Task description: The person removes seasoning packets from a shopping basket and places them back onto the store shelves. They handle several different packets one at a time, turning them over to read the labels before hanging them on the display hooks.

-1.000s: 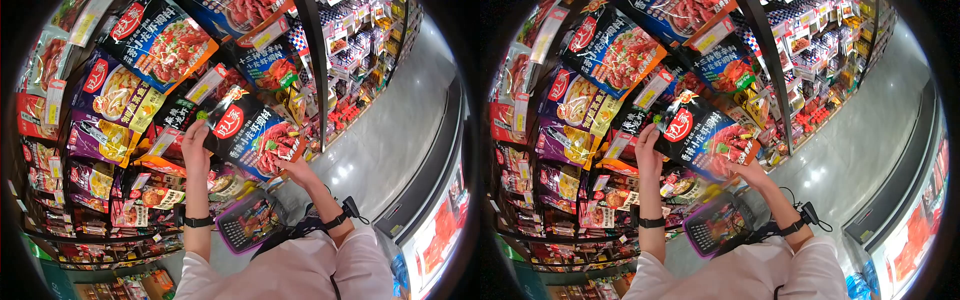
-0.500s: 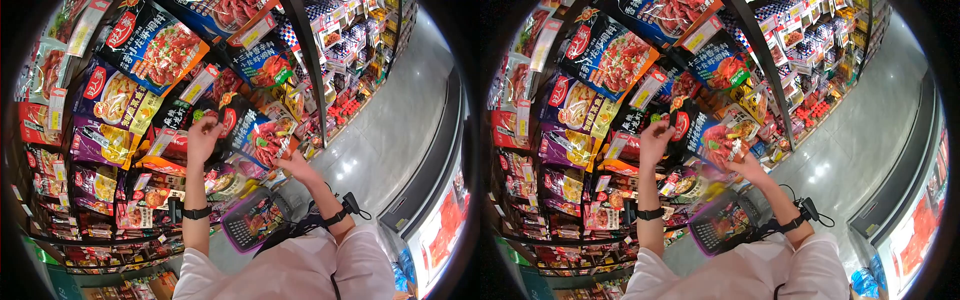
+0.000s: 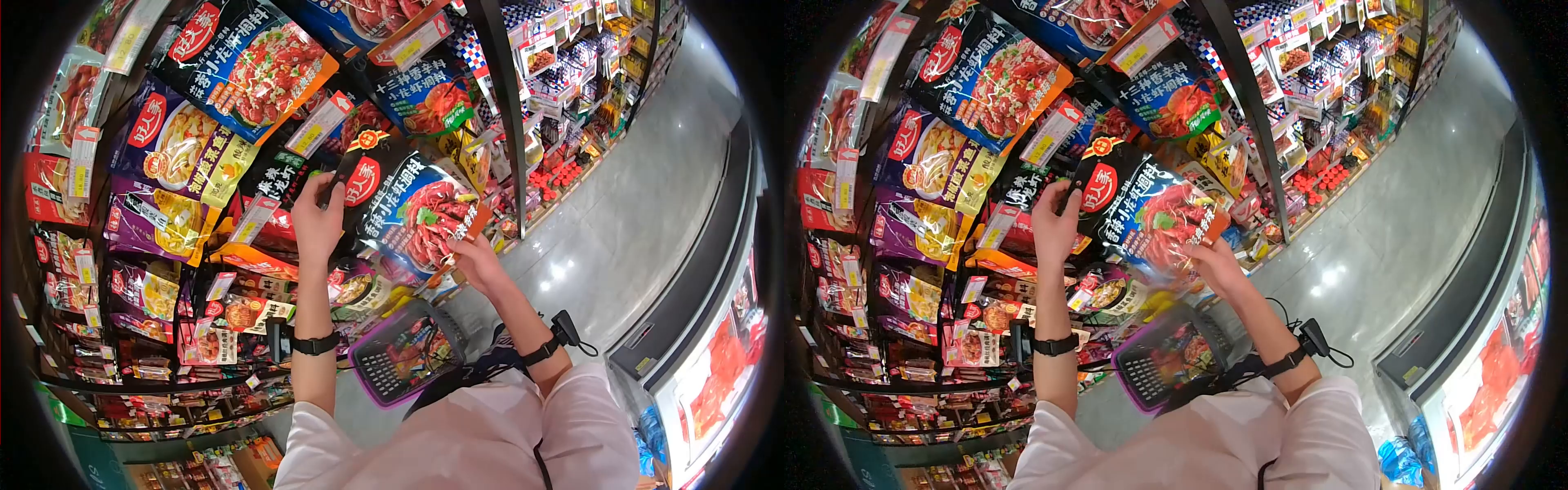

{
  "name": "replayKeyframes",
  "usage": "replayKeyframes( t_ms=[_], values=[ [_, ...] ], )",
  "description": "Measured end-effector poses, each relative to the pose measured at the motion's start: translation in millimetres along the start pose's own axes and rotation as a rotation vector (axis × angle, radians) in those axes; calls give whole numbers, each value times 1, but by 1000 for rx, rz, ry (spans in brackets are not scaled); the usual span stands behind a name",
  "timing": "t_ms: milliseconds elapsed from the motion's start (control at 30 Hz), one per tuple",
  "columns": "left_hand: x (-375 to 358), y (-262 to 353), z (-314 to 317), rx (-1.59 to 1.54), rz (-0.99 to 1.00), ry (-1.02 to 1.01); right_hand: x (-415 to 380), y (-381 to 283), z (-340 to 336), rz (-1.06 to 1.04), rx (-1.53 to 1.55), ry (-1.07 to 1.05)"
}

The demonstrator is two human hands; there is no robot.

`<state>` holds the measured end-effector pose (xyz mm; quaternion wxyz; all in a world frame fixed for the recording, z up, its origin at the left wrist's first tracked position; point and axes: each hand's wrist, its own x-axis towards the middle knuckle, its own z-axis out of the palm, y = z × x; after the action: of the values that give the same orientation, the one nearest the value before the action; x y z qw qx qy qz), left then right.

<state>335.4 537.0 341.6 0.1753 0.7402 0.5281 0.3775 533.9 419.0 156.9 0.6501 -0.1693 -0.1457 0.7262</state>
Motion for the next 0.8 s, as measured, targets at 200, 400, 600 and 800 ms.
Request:
replayKeyframes(
  t_ms=[200, 400, 600, 800],
  values=[
    [-44, -44, 13, -175, -213, -228, -20, 7, -51, 54, 31, 104],
    [-100, -39, 38, -544, -404, -397, -83, 11, -93, 328, -22, 273],
    [-113, -46, 23, -704, -517, -312, -83, 15, -83, 249, 222, 205],
    [-135, -73, 4, -1477, -427, -366, -57, -8, -43, 156, 342, 67]
  ],
)
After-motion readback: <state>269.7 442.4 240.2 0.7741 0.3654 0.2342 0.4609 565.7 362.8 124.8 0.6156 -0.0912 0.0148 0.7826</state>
